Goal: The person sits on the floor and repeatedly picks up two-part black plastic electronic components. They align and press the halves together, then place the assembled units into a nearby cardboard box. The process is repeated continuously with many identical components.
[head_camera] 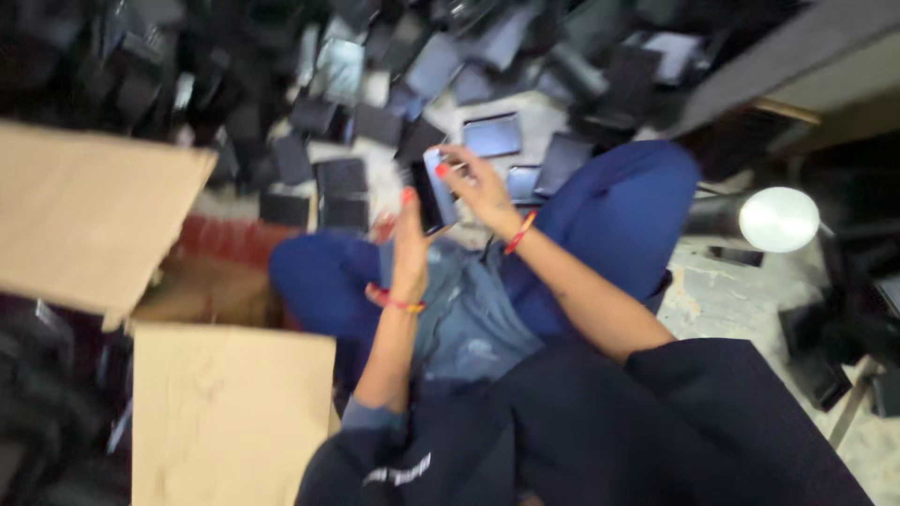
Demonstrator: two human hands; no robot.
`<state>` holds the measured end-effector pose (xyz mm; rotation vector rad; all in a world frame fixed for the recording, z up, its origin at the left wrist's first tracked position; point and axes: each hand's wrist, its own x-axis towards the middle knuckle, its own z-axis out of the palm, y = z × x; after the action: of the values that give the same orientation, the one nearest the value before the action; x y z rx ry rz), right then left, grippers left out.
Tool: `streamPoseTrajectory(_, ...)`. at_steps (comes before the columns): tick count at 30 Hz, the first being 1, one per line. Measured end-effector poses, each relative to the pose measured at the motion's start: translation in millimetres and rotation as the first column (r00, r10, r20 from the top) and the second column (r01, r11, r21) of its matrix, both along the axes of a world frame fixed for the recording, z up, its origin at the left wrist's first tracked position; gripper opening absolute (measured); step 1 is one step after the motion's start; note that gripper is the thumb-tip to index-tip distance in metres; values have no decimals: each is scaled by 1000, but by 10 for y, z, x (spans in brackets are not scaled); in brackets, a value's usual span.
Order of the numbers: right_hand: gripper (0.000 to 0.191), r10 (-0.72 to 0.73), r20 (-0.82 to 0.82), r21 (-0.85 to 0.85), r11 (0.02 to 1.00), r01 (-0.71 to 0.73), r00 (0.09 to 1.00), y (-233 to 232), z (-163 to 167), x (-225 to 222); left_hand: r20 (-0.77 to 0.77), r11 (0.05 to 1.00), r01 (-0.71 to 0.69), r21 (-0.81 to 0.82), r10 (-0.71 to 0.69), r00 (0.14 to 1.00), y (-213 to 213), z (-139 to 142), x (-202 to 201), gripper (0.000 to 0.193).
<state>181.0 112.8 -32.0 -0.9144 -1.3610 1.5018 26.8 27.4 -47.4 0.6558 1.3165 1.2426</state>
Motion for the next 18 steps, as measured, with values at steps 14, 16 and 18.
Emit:
streamPoseTrajectory(14,49,-126,-67,267,953,140,990,-143,412,41,-194,990,-99,102,117,974,75,377,303,68)
streamPoseTrajectory(16,49,-89,-21,277,957,92,996,-155,396,11,-284,989,-78,123,110,953,66,435,371,68)
streamPoseTrajectory(18,51,-74,28,243,968,65,997,-157,379,-19,-262,988,-86,132,119,958,53,487,417,67)
